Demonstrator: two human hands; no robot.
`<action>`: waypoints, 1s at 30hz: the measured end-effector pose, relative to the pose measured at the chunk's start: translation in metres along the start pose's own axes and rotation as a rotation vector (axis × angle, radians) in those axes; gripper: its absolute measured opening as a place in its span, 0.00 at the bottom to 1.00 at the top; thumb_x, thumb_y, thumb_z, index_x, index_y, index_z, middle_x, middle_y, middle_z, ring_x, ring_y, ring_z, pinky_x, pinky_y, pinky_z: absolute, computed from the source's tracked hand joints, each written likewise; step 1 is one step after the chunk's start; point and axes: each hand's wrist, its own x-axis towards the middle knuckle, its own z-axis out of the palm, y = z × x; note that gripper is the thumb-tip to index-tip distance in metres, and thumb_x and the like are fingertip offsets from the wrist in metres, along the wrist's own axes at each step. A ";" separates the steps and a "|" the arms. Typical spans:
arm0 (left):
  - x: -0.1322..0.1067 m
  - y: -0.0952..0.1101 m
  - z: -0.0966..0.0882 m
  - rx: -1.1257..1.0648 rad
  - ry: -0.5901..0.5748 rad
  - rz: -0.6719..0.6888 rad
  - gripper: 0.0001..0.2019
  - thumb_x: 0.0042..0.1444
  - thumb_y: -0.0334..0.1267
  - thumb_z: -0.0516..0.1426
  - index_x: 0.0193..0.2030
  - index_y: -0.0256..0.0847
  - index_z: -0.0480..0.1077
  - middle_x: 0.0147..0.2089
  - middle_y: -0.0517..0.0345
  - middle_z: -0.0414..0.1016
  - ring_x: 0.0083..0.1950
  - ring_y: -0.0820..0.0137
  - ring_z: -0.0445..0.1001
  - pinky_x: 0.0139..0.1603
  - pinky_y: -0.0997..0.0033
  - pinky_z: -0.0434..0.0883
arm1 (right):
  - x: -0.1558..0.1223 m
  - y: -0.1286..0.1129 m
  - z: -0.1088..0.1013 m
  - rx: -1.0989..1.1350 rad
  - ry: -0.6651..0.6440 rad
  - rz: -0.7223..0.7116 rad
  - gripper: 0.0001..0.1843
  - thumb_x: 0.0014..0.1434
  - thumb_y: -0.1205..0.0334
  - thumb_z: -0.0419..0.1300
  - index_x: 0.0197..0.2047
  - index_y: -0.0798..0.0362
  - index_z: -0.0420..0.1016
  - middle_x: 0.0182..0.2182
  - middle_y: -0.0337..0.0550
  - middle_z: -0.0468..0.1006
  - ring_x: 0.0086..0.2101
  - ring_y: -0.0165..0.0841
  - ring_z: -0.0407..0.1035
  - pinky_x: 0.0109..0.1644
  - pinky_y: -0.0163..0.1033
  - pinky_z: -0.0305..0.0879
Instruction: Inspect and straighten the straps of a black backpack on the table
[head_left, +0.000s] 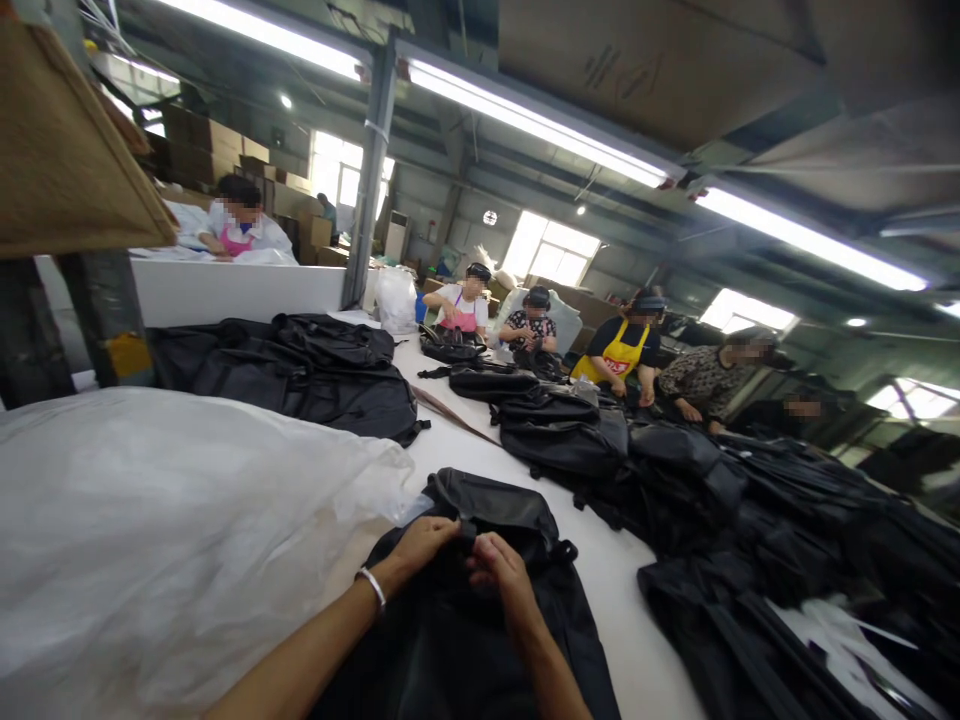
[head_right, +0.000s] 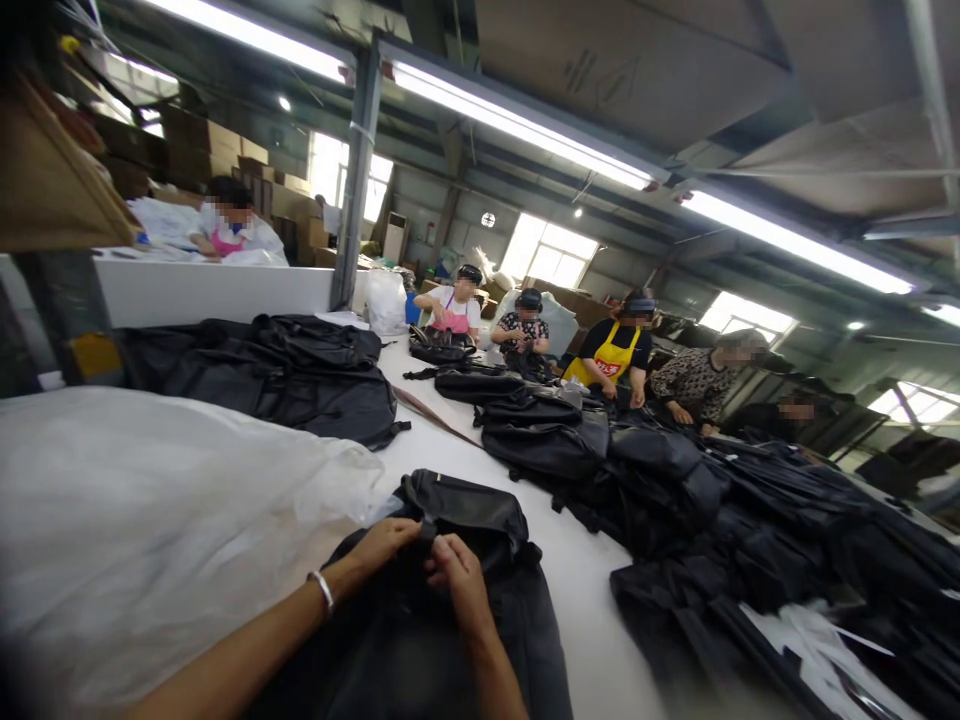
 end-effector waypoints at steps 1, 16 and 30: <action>0.001 0.000 0.000 -0.004 0.005 -0.012 0.24 0.50 0.59 0.54 0.30 0.35 0.73 0.25 0.59 0.66 0.27 0.72 0.61 0.27 0.72 0.54 | 0.000 -0.001 -0.001 0.007 -0.006 0.007 0.23 0.55 0.42 0.57 0.35 0.55 0.73 0.31 0.44 0.74 0.33 0.33 0.69 0.31 0.32 0.64; 0.002 -0.008 0.001 0.028 0.058 -0.040 0.20 0.53 0.54 0.53 0.24 0.38 0.66 0.22 0.64 0.60 0.23 0.74 0.57 0.26 0.72 0.53 | -0.005 0.014 0.026 -0.166 0.232 0.020 0.26 0.56 0.39 0.54 0.43 0.55 0.70 0.34 0.45 0.75 0.32 0.34 0.70 0.31 0.36 0.67; 0.000 -0.006 -0.001 0.076 0.047 0.017 0.21 0.54 0.56 0.46 0.24 0.40 0.62 0.24 0.62 0.62 0.27 0.71 0.61 0.26 0.72 0.57 | 0.009 0.029 0.017 0.051 0.080 0.270 0.27 0.37 0.42 0.69 0.26 0.54 0.64 0.16 0.29 0.62 0.17 0.21 0.53 0.20 0.28 0.48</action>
